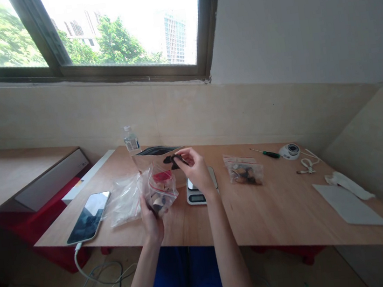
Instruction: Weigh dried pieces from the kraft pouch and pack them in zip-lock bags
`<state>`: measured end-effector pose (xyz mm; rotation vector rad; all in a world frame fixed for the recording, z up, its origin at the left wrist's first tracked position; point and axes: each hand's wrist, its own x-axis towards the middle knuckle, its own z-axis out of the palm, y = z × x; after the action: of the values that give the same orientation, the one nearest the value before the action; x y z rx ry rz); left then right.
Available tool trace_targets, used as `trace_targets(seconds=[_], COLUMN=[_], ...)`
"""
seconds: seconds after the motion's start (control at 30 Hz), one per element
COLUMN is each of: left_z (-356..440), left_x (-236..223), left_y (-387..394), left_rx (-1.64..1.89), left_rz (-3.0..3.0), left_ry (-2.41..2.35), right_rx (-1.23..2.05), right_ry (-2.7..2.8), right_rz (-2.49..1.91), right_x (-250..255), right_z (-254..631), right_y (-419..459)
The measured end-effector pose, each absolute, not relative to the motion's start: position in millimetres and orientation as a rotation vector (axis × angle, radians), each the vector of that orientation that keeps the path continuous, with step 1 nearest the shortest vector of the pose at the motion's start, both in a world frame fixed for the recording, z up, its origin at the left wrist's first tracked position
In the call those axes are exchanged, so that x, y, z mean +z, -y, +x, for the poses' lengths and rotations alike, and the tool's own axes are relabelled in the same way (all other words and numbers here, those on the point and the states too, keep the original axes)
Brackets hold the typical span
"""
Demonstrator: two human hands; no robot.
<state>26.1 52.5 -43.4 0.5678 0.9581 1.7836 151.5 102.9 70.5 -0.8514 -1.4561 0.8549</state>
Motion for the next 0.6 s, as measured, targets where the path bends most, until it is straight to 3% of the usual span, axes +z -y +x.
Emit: trace_targets(seconds=[0.27,0.6], left_z=[31,25], left_x=[-35,-33], left_y=[-51,-51], left_rx=[1.888,1.880], left_rz=[0.411,0.373], left_ry=[-0.767,-0.736], right_rx=[0.687,0.646], right_ry=[1.678,2.036], right_rz=[-0.789,-0.810], right_x=[99,99], right_z=[115,113], right_y=[-170,-165])
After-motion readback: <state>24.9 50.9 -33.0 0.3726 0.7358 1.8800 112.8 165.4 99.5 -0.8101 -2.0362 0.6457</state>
